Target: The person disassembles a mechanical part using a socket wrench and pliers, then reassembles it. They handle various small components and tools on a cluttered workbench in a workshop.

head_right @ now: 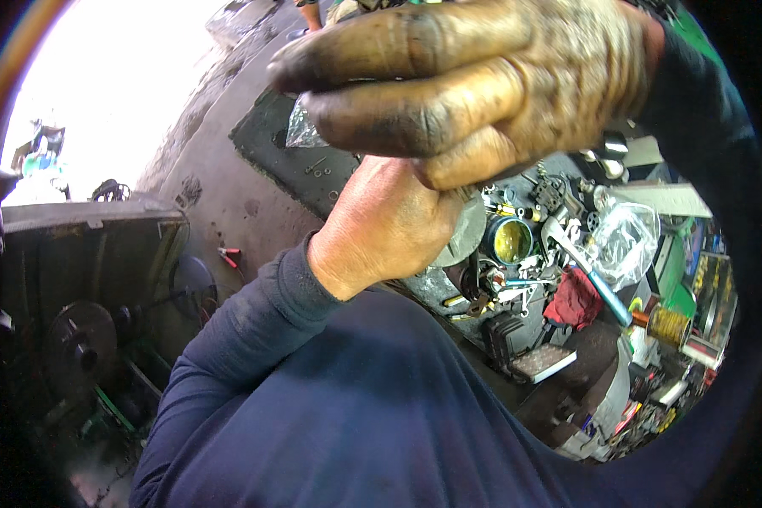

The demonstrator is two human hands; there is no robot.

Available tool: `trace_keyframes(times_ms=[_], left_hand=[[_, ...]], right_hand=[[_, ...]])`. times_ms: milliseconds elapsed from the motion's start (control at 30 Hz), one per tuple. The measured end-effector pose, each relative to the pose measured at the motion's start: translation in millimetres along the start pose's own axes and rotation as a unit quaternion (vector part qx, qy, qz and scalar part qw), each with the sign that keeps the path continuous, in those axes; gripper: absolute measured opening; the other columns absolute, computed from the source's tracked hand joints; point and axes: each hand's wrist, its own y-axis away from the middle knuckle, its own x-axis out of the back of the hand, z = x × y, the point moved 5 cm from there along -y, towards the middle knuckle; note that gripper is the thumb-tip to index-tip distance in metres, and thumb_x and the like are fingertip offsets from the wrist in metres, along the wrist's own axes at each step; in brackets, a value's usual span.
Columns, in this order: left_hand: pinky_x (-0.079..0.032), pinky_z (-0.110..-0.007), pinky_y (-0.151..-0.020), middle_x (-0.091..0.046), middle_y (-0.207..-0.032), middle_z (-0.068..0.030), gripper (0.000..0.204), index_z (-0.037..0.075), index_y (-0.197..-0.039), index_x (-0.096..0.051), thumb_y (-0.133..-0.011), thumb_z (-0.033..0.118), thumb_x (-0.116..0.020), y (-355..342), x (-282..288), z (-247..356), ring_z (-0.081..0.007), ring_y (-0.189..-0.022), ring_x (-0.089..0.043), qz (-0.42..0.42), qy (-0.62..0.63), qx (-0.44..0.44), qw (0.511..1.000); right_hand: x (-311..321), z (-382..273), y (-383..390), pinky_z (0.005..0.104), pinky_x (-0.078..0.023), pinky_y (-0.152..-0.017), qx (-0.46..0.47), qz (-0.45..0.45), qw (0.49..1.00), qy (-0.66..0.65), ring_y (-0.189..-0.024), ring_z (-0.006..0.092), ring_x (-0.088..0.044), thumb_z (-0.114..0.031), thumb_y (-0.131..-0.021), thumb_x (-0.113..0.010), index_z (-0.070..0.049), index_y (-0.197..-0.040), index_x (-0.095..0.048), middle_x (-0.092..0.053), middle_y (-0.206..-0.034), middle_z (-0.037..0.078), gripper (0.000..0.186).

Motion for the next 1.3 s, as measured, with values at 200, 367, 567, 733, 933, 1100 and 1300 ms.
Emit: trace_keyframes(times_ms=[200,367,567,733,933,1100,1300], left_hand=[[-0.056,-0.05,-0.088,-0.071,-0.102,-0.0233,0.023,0.0,-0.103,-0.07,-0.082,0.001,-0.061,1,-3,2,-0.045,-0.098,-0.067,0.002,0.048,0.023,0.999],[-0.056,-0.05,-0.083,-0.071,-0.095,-0.0243,0.015,0.0,-0.099,-0.07,-0.087,0.003,-0.064,-4,-2,-4,-0.0468,-0.09,-0.068,-0.006,0.032,0.076,0.997],[-0.057,-0.049,-0.079,-0.072,-0.094,-0.0237,0.02,0.0,-0.105,-0.072,-0.087,0.005,-0.065,-1,1,1,-0.0456,-0.089,-0.07,-0.026,0.059,0.049,0.997],[-0.058,-0.052,-0.078,-0.071,-0.088,-0.0249,0.02,0.0,-0.099,-0.069,-0.081,0.01,-0.069,-6,3,-12,-0.0452,-0.089,-0.071,-0.085,0.11,0.078,0.987],[-0.056,-0.05,-0.077,-0.07,-0.094,-0.0252,0.025,0.003,-0.104,-0.069,-0.08,0.002,-0.065,-5,-3,-11,-0.0478,-0.09,-0.067,-0.039,0.115,0.029,0.992],[-0.056,-0.046,-0.074,-0.067,-0.085,-0.0174,0.02,0.006,-0.095,-0.07,-0.077,-0.004,-0.066,-1,-6,-15,-0.0439,-0.082,-0.067,-0.014,0.142,0.022,0.99],[-0.054,-0.053,-0.073,-0.064,-0.082,-0.0264,0.015,-0.002,-0.09,-0.065,-0.077,0.004,-0.066,-6,-5,-18,-0.0492,-0.084,-0.065,-0.043,0.208,0.049,0.976]], right_hand=[[35,-6,-10,0.0584,-0.052,-0.101,-0.227,-0.238,0.944,-0.021,-0.112,0.0358,-0.065,-0.036,-0.081,-0.073,-0.007,-0.082,-0.066,-0.064,-0.113,0.015,0.03],[37,-18,-1,0.055,-0.043,-0.102,-0.424,-0.306,0.85,0.069,-0.116,0.0458,-0.055,-0.022,-0.079,-0.072,-0.001,-0.091,-0.067,-0.057,-0.128,0.025,0.024],[47,-19,-13,0.0675,-0.038,-0.112,-0.315,-0.261,0.912,-0.021,-0.129,0.0466,-0.057,-0.044,-0.092,-0.071,-0.002,-0.098,-0.067,-0.061,-0.127,0.021,0.042],[40,-19,-5,0.0741,-0.043,-0.108,-0.285,-0.249,0.915,-0.142,-0.113,0.0452,-0.068,-0.047,-0.086,-0.072,0.002,-0.084,-0.062,-0.064,-0.094,0.019,0.05],[33,-21,-6,0.0658,-0.05,-0.101,-0.321,-0.189,0.916,-0.15,-0.083,0.0374,-0.065,-0.039,-0.086,-0.067,0.001,-0.063,-0.052,-0.055,-0.073,0.016,0.048],[32,-26,-6,0.0607,-0.05,-0.098,-0.422,-0.235,0.871,-0.094,-0.075,0.0378,-0.062,-0.029,-0.096,-0.061,0.001,-0.067,-0.054,-0.057,-0.071,0.017,0.041],[35,-29,-10,0.0508,-0.048,-0.09,-0.525,-0.276,0.803,-0.061,-0.066,0.0364,-0.056,-0.021,-0.101,-0.058,-0.004,-0.074,-0.056,-0.055,-0.068,0.013,0.032]])
